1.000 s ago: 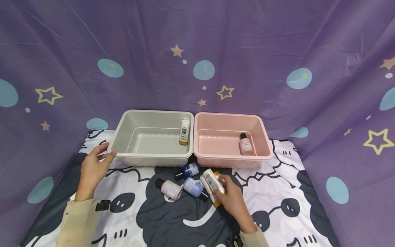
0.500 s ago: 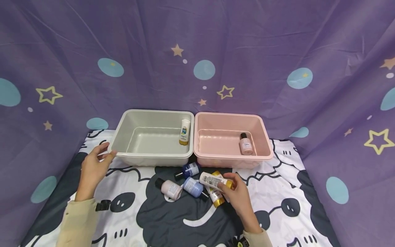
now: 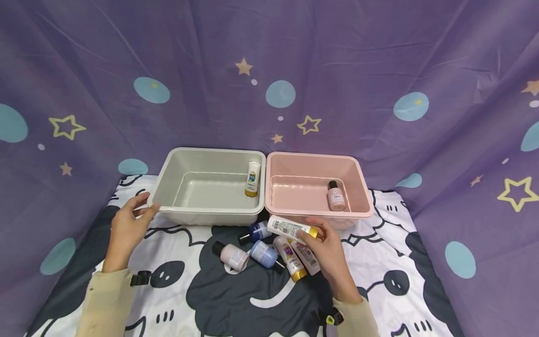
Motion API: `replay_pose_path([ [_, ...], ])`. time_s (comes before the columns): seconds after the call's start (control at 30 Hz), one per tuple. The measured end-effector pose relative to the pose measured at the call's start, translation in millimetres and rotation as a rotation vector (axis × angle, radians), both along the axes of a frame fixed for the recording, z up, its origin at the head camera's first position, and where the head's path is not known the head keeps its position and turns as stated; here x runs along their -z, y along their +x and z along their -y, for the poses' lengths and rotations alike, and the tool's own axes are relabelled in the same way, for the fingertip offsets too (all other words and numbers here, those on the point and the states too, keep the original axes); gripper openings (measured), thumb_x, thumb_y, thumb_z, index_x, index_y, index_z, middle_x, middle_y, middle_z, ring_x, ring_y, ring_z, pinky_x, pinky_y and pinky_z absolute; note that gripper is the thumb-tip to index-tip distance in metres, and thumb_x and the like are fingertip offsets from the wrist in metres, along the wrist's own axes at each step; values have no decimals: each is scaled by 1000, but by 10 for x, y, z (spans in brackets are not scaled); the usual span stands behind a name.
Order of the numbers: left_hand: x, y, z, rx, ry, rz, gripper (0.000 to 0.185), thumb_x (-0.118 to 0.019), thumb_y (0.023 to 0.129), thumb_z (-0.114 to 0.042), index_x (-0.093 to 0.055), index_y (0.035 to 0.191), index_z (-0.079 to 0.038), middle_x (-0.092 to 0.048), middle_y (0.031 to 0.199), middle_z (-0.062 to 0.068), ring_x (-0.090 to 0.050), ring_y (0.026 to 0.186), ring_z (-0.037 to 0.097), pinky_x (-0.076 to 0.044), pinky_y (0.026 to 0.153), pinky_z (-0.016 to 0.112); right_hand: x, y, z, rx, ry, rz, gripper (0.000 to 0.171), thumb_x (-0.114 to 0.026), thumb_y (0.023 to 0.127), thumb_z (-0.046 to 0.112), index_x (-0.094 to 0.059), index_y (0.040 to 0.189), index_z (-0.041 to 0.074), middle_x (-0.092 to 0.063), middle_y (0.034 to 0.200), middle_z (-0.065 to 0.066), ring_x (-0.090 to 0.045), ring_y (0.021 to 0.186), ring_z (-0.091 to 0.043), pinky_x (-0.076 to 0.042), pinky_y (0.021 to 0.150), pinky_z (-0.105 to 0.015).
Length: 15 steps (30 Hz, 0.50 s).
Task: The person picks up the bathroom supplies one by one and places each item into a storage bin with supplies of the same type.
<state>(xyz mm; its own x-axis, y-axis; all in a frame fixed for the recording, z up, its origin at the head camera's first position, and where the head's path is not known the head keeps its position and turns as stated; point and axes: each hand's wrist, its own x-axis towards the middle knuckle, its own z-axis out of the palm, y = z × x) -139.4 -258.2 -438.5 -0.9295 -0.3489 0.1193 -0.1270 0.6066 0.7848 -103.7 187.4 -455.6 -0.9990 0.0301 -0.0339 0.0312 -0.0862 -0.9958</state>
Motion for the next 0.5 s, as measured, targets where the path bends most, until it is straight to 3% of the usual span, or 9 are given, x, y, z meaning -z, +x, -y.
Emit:
replay_pose_path([
  [0.23,-17,7,-5,-2,10,-5,55,-63,99,-33,-52,144,-4,-59,137,16,-62,114,34,-46,74,26,-311,-301,142,-42,-59,-38,37,-66,91,-9,-52,125,-4,-62,112,-14,-68,95,-24,-58,80,-47],
  [0.5,-20,2,-10,-12,14,8,54,-65,98,-31,-52,144,-6,-58,138,15,-62,114,32,-46,74,29,-724,-798,462,-81,-85,-45,38,-68,92,-5,-52,127,-7,-61,111,-16,-67,94,-24,-59,78,-40],
])
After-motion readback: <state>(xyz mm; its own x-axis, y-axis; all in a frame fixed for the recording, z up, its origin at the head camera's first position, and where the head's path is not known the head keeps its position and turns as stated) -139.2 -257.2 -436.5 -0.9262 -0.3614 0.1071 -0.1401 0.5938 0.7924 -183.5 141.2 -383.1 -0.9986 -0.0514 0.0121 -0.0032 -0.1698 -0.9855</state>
